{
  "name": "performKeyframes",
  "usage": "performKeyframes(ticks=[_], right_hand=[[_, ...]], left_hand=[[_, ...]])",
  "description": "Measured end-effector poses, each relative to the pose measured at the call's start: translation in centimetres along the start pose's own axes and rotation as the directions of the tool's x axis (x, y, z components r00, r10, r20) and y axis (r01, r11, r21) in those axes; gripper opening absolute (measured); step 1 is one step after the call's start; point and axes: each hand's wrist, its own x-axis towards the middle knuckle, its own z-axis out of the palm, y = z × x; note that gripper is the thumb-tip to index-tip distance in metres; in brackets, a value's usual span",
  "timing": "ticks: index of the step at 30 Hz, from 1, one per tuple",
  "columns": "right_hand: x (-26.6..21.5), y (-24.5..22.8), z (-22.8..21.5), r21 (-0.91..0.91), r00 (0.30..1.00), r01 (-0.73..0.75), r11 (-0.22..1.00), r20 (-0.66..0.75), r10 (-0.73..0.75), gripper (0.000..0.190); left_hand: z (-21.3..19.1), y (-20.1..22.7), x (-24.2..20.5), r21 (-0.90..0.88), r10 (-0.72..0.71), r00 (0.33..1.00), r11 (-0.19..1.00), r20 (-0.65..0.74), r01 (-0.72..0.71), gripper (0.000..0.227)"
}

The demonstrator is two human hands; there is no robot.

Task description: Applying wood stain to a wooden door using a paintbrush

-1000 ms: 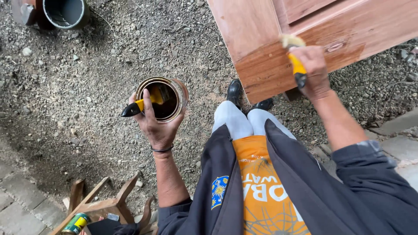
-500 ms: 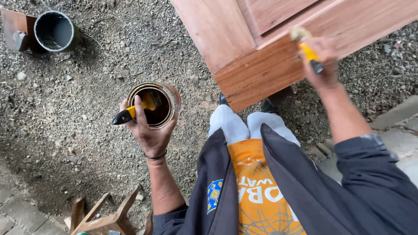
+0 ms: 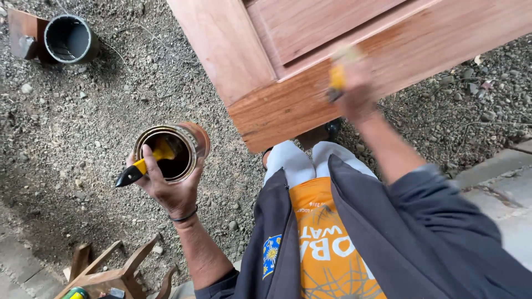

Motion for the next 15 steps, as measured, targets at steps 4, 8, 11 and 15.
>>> performKeyframes(ticks=[4,8,11,15], right_hand=[[-2.0,-4.9,3.1,0.388,0.984,-0.171,0.906,0.119,0.135,0.021],[-2.8,-0.4,3.1,0.560,0.916,-0.375,0.739,0.100,0.389,0.021],[-2.3,7.3,-0.6,0.480,0.894,-0.417,0.772,0.062,0.444,0.016],[-3.1,18.5,-5.0,0.408,0.803,-0.552,0.727,0.025,0.595,0.016]], left_hand=[[0.3,2.8,-0.5,-0.032,-0.076,0.997,0.997,-0.013,0.076,0.090],[0.7,5.1,-0.8,-0.015,-0.084,0.996,0.996,-0.019,0.083,0.092],[0.7,7.3,-1.0,0.030,-0.023,0.999,0.999,-0.023,0.023,0.087],[0.9,9.2,-1.8,0.092,-0.005,1.000,0.996,0.008,0.005,0.082]])
